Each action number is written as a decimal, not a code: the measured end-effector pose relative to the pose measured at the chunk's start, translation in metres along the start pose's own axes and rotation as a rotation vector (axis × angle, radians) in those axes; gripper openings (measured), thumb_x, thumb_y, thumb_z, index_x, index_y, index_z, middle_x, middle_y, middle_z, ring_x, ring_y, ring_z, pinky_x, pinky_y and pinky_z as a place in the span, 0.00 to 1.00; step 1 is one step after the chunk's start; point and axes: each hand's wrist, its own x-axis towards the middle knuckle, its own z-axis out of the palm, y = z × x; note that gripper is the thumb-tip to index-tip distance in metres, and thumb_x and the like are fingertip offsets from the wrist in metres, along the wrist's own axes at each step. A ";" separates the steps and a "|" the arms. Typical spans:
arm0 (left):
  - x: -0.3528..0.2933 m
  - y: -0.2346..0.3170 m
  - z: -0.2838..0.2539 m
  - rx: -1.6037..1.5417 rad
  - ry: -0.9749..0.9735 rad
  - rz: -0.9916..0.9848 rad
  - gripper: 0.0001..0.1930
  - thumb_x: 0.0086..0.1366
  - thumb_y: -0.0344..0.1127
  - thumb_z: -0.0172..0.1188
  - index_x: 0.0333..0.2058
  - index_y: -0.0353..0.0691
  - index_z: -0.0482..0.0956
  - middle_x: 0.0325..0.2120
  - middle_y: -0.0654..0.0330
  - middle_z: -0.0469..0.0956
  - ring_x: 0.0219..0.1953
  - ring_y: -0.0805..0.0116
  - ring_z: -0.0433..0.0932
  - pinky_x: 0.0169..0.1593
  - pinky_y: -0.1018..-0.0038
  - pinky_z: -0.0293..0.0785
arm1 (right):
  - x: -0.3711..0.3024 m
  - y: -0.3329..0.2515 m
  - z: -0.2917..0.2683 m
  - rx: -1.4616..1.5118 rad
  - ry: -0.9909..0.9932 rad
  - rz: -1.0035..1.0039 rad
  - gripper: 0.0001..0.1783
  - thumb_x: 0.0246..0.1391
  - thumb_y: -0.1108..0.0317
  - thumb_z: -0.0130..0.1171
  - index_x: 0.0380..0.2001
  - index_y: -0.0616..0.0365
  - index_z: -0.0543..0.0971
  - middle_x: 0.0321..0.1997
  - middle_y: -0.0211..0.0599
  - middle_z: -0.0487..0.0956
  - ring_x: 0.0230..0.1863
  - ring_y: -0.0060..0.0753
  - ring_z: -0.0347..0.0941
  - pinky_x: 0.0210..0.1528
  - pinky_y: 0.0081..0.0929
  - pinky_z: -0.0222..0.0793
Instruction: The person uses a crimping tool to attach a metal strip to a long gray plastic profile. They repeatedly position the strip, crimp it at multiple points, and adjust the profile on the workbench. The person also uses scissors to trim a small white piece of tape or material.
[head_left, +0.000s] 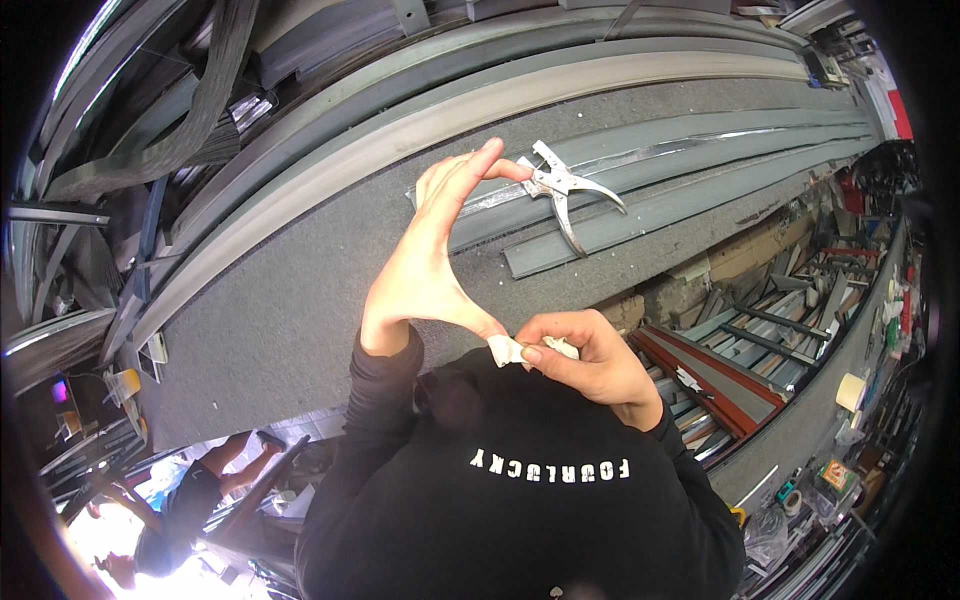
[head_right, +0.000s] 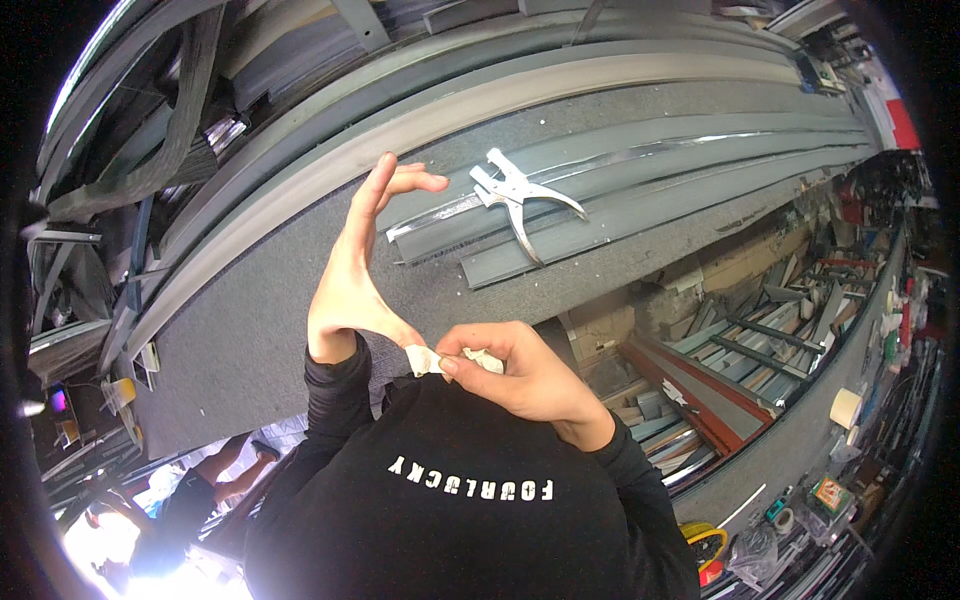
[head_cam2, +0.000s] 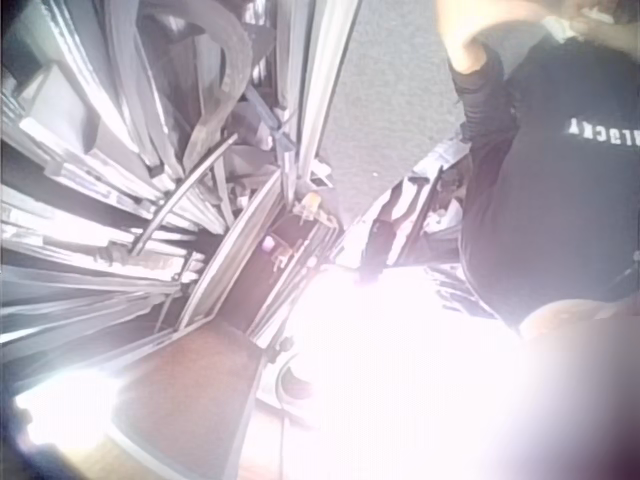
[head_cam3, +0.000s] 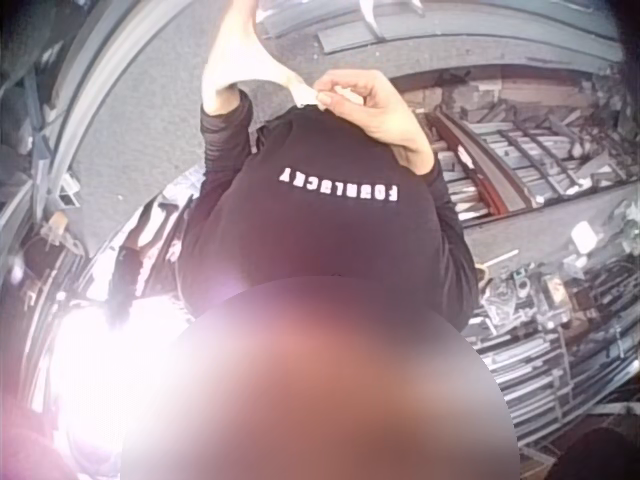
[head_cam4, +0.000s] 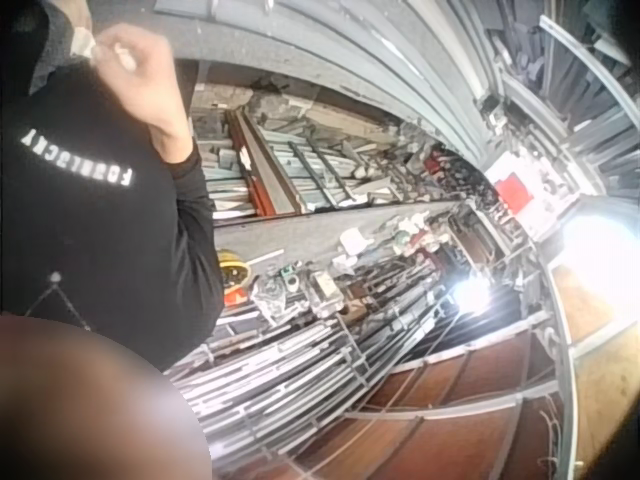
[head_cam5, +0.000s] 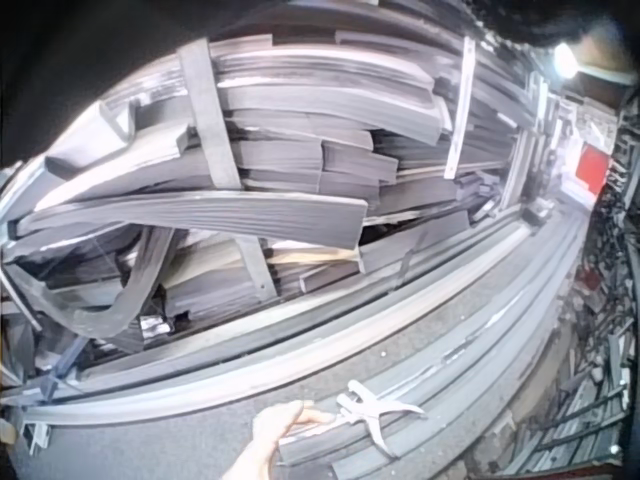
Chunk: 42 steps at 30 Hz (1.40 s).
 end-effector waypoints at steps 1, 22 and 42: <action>0.002 0.001 -0.002 0.030 -0.009 0.019 0.81 0.10 0.64 0.79 0.70 0.46 0.48 0.54 0.48 0.72 0.64 0.48 0.61 0.67 0.51 0.45 | 0.000 0.001 0.000 -0.015 0.001 -0.013 0.07 0.60 0.71 0.56 0.36 0.65 0.78 0.29 0.24 0.76 0.35 0.13 0.67 0.40 0.18 0.63; 0.014 0.009 -0.053 0.725 0.042 0.048 0.55 0.25 0.62 0.77 0.56 0.43 0.73 0.51 0.56 0.76 0.63 0.50 0.65 0.68 0.50 0.37 | -0.003 -0.007 0.003 -0.302 0.015 -0.251 0.03 0.54 0.75 0.56 0.32 0.63 0.75 0.26 0.37 0.74 0.27 0.33 0.70 0.32 0.28 0.64; 0.002 -0.032 0.063 -1.790 0.518 -0.435 0.35 0.68 0.69 0.34 0.10 0.51 0.54 0.04 0.72 0.49 0.05 0.77 0.47 0.14 0.81 0.46 | -0.047 0.071 -0.089 0.833 0.678 -0.435 0.03 0.52 0.73 0.40 0.25 0.53 0.62 0.11 0.27 0.58 0.06 0.19 0.46 0.08 0.19 0.42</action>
